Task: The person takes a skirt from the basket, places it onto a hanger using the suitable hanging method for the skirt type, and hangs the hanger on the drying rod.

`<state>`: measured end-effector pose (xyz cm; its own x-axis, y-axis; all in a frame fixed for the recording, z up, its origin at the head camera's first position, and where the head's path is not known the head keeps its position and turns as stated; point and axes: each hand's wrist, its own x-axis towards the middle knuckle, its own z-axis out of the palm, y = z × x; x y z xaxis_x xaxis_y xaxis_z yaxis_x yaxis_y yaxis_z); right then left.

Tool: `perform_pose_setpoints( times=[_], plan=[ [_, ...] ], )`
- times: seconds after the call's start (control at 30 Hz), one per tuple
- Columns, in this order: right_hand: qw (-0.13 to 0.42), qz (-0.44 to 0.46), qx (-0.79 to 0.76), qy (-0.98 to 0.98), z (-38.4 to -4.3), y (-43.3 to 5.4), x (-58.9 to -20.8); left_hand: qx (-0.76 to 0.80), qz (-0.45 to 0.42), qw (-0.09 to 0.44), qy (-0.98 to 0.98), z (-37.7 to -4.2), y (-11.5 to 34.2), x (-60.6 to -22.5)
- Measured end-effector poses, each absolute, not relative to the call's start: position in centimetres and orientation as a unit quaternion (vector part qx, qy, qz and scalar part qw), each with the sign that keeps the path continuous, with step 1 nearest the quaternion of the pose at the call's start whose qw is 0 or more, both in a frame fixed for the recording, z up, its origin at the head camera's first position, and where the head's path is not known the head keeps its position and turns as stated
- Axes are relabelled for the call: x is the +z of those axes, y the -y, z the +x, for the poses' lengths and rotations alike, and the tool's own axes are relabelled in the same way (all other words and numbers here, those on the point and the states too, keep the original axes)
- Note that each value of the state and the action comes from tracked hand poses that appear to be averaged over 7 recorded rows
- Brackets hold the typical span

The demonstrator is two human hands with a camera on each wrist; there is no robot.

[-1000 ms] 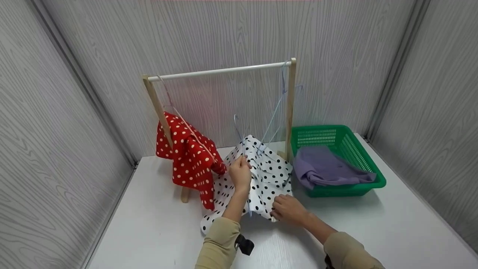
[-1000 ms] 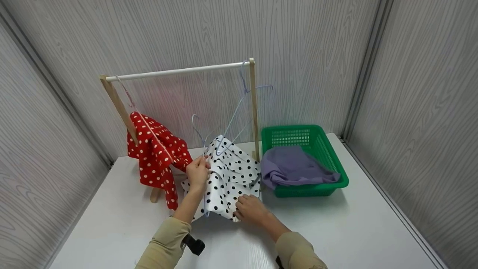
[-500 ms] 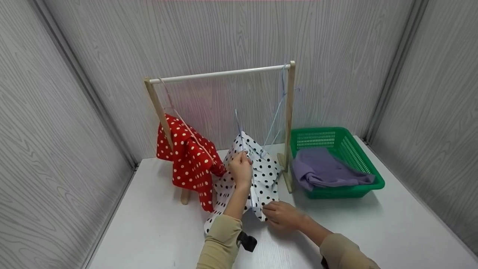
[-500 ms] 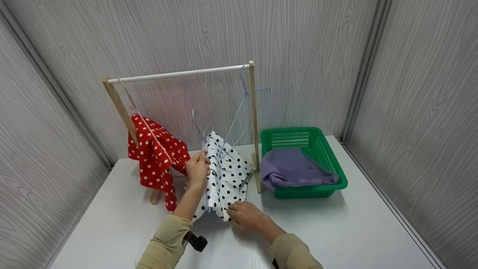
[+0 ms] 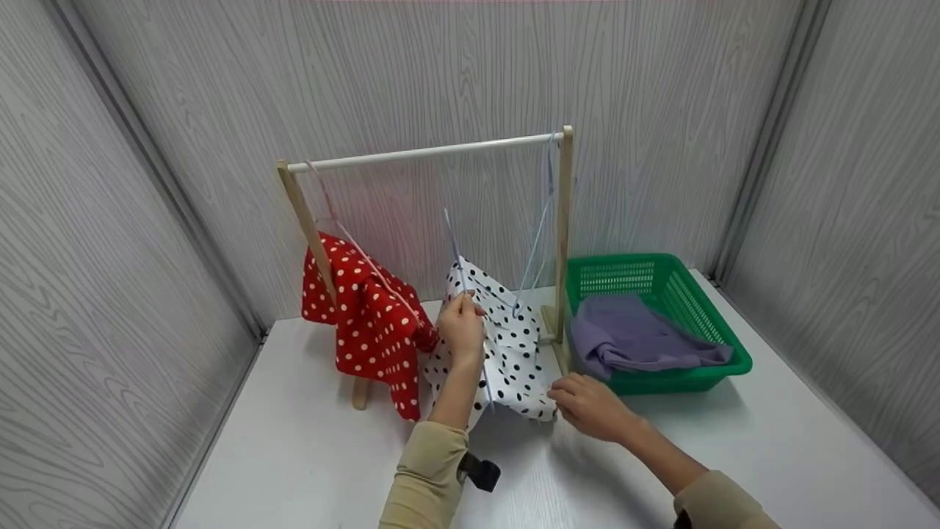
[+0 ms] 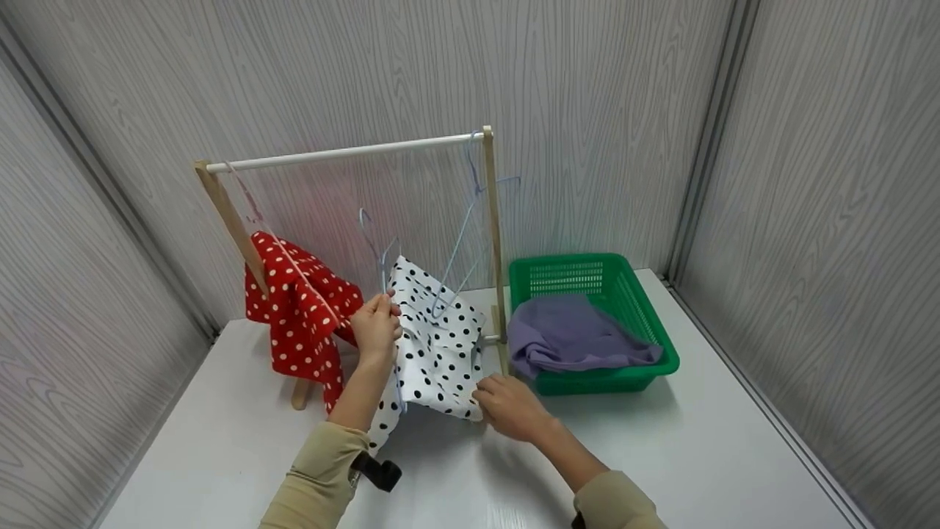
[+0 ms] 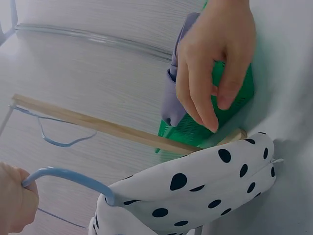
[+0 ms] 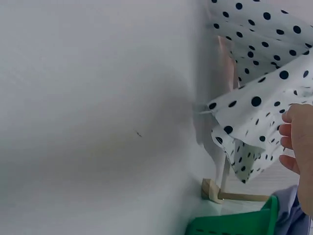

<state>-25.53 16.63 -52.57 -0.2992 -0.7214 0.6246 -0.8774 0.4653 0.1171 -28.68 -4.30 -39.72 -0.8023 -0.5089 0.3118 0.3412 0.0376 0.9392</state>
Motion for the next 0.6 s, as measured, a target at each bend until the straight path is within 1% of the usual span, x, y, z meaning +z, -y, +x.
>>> perform_pose_setpoints(
  times=[0.17,0.3,0.43,0.6],
  plan=[
    [0.415,0.496,0.159,0.746,-25.1,-19.8,-50.1,-0.733,0.066,0.283,0.615,-28.7,3.8,-39.3],
    [0.476,0.435,0.178,0.744,-25.0,-23.0,-48.5,-0.771,0.070,0.267,0.574,-28.7,3.2,-38.7],
    [0.487,0.354,0.191,0.775,-25.1,-26.4,-48.5,-0.793,0.083,0.274,0.537,-29.0,2.6,-37.8],
    [0.463,0.286,0.169,0.822,-24.9,-29.8,-50.3,-0.817,0.086,0.266,0.503,-29.8,1.9,-36.6]
  ],
)
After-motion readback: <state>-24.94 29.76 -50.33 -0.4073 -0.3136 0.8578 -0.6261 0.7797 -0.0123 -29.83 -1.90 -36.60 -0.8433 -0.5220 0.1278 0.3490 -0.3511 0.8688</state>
